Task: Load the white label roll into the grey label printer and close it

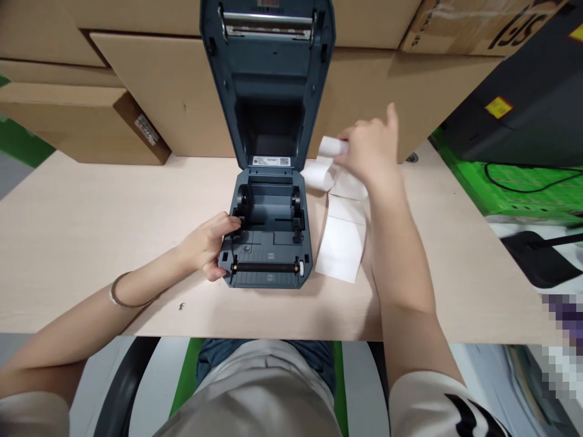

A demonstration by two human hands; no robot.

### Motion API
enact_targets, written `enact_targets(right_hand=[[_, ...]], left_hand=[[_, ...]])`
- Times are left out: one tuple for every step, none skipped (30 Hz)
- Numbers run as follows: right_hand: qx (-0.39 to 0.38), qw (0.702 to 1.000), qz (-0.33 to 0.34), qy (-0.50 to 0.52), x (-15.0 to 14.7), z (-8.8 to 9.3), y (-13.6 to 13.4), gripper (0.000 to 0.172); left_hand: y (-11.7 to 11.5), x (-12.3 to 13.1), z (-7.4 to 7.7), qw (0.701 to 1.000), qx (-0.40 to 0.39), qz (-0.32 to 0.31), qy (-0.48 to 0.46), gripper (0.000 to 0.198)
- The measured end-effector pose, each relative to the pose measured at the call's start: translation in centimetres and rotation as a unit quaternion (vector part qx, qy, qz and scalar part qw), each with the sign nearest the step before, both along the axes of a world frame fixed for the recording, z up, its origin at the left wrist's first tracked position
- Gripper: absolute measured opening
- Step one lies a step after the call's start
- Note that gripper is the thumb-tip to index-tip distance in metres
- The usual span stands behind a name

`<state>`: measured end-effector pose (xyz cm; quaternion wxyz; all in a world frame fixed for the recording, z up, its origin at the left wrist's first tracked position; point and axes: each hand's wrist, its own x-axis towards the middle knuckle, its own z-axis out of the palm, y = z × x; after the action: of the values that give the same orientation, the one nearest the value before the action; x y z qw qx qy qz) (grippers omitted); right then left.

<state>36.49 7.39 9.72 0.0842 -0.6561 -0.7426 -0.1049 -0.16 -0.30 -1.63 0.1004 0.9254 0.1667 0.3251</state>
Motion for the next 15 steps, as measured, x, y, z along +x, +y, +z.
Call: enact_targets(right_hand=[[0.011,1.0,0.0,0.027,0.3,1.3,-1.0,0.027],[0.018,0.998,0.008,0.056,0.5,2.5,-2.1,0.023],[0.021,0.996,0.023,0.087,0.5,3.5,-3.2,0.02],[0.021,0.992,0.046,0.119,0.4,4.4,-4.2,0.019],[0.016,0.986,0.074,0.151,0.1,5.1,-5.0,0.02],[0.011,0.978,0.105,0.182,-0.2,5.6,-5.7,0.023],[0.004,0.967,0.14,0.213,-0.6,5.9,-6.3,0.027],[-0.007,0.954,0.175,0.245,-0.9,6.1,-6.6,0.03],[-0.023,0.938,0.208,0.276,-1.2,6.1,-6.8,0.031],[-0.039,0.921,0.236,0.306,-1.5,6.0,-6.9,0.031],[-0.055,0.905,0.255,0.337,-1.6,5.9,-6.9,0.03],[-0.07,0.888,0.263,0.369,-1.7,5.7,-6.8,0.03],[-0.079,0.873,0.261,0.404,-1.6,5.4,-6.6,0.031],[-0.084,0.859,0.248,0.44,-1.5,5.1,-6.2,0.033],[-0.083,0.844,0.235,0.475,-1.3,4.8,-5.8,0.038]], left_hand=[[0.0,0.0,0.0,1.0,-0.001,0.001,0.001,0.094],[0.0,0.1,0.1,1.0,-0.003,0.004,0.003,0.095],[0.0,0.1,0.1,1.0,-0.005,0.005,0.005,0.095],[0.0,0.1,0.1,1.0,-0.007,0.005,0.005,0.096],[0.0,0.2,0.1,1.0,-0.009,0.001,0.005,0.096],[0.0,0.2,0.2,1.0,-0.009,-0.003,0.001,0.096],[0.1,0.2,0.1,1.0,-0.009,-0.005,-0.002,0.096],[0.1,0.2,0.1,1.0,-0.008,-0.006,-0.004,0.096],[0.1,0.2,0.1,1.0,-0.006,-0.005,-0.005,0.096],[0.1,0.2,0.0,1.0,-0.003,-0.002,-0.005,0.096],[0.1,0.2,0.0,1.0,0.002,-0.002,-0.006,0.096],[0.2,0.2,0.0,1.0,0.009,-0.001,-0.007,0.095],[0.2,0.2,-0.1,1.0,0.015,-0.003,-0.007,0.094],[0.2,0.1,-0.1,1.0,0.021,-0.005,-0.008,0.094],[0.2,0.1,-0.2,1.0,0.023,-0.006,-0.007,0.093]])
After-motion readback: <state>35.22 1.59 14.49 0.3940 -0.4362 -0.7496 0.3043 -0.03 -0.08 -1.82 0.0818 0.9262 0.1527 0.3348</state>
